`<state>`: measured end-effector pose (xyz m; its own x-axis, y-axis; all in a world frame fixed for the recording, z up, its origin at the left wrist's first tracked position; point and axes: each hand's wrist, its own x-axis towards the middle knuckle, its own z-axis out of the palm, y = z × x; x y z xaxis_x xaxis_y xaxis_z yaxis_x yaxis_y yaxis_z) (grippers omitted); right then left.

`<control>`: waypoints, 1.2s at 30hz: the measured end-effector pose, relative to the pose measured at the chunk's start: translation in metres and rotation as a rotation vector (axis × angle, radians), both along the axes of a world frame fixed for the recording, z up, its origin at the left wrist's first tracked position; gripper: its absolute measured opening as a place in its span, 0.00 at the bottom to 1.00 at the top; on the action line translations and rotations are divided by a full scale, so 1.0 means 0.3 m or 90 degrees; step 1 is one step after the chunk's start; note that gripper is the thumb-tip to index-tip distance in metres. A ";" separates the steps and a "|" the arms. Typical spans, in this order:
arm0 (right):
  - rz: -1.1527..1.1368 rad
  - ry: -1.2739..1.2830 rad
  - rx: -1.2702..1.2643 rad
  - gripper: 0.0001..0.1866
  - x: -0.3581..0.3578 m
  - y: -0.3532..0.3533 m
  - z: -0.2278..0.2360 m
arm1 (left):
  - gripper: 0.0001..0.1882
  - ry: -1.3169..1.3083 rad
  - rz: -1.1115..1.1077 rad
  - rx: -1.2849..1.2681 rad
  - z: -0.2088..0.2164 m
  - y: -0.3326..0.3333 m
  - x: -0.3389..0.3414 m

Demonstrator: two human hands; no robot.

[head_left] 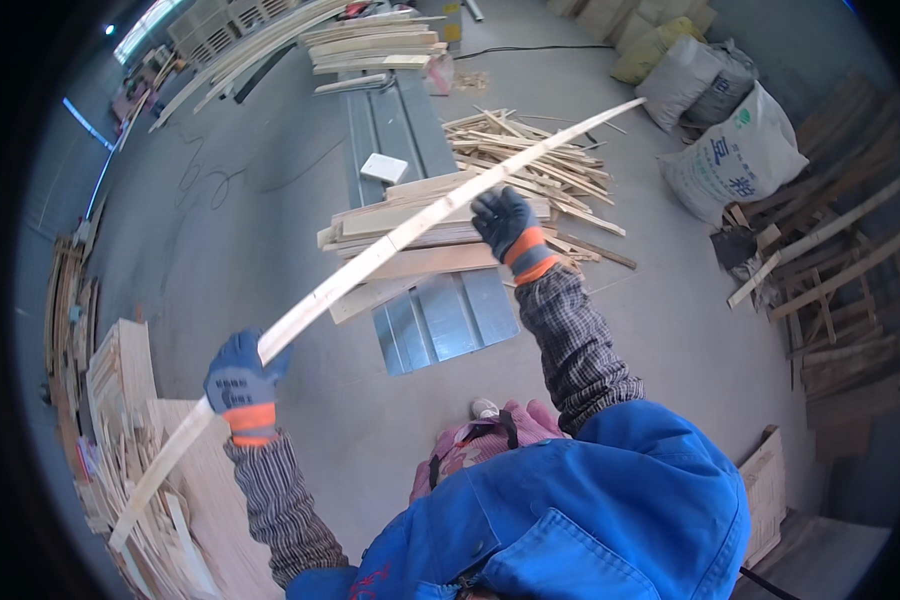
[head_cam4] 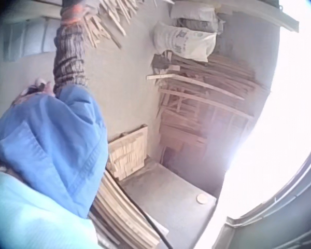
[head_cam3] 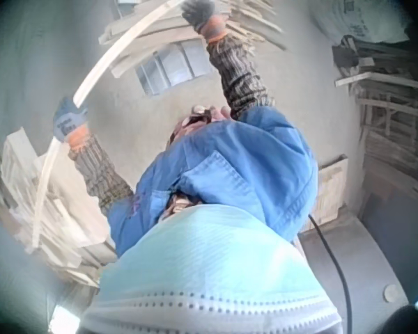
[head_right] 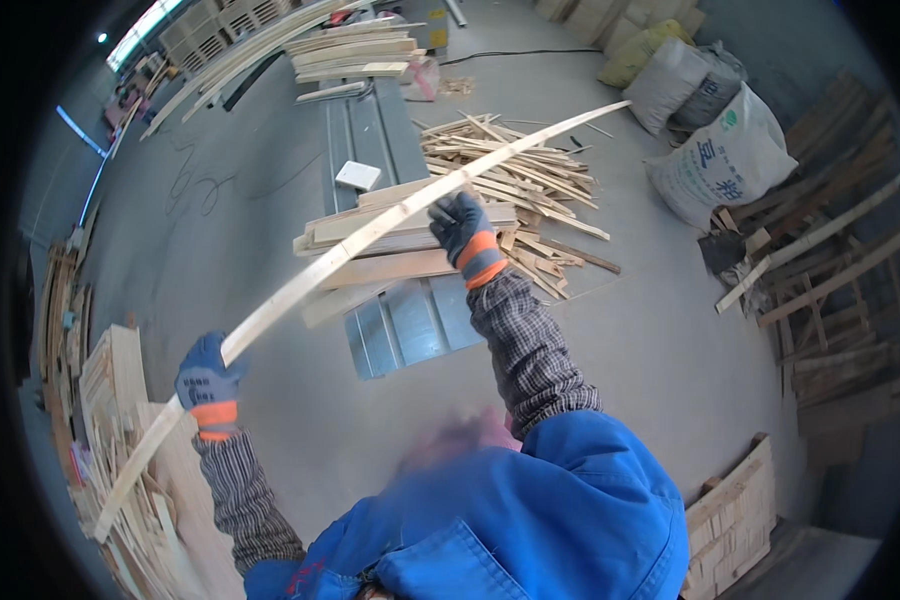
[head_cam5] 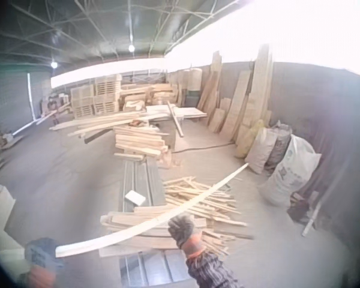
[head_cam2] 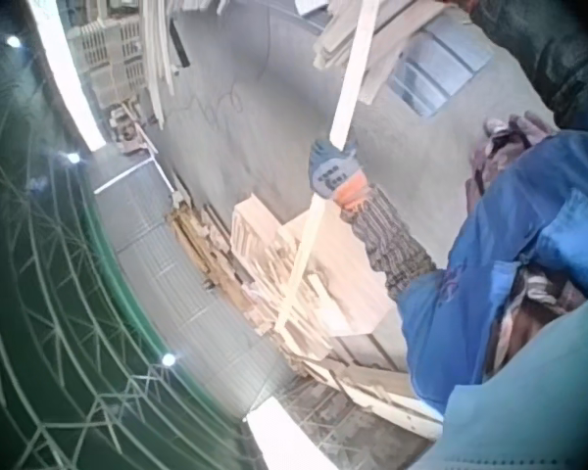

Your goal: The person opens a cardboard box and removes a wrapped item, then walks through a workshop and repeatedly picks up wooden planks from a stack, carrying them to a table saw area and placing them down. The person continues to move planks between the stack and the table area.

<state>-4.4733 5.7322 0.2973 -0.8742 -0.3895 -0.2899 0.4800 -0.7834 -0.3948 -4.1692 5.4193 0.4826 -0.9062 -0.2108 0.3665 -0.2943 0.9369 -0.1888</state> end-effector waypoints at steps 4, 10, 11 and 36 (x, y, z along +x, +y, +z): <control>0.069 0.049 -0.061 0.17 0.181 0.059 -0.074 | 0.19 -0.030 -0.060 -0.101 0.041 -0.031 -0.252; -0.014 -0.171 0.159 0.18 0.517 0.384 -0.350 | 0.22 -0.064 -0.053 -0.095 0.117 -0.207 -0.534; -0.011 -0.166 0.114 0.17 0.573 0.456 -0.430 | 0.22 -0.063 -0.075 -0.098 0.137 -0.231 -0.563; -0.627 -0.517 0.130 0.11 1.982 0.728 -0.574 | 0.32 0.274 -0.436 -0.021 -0.557 -0.183 -0.643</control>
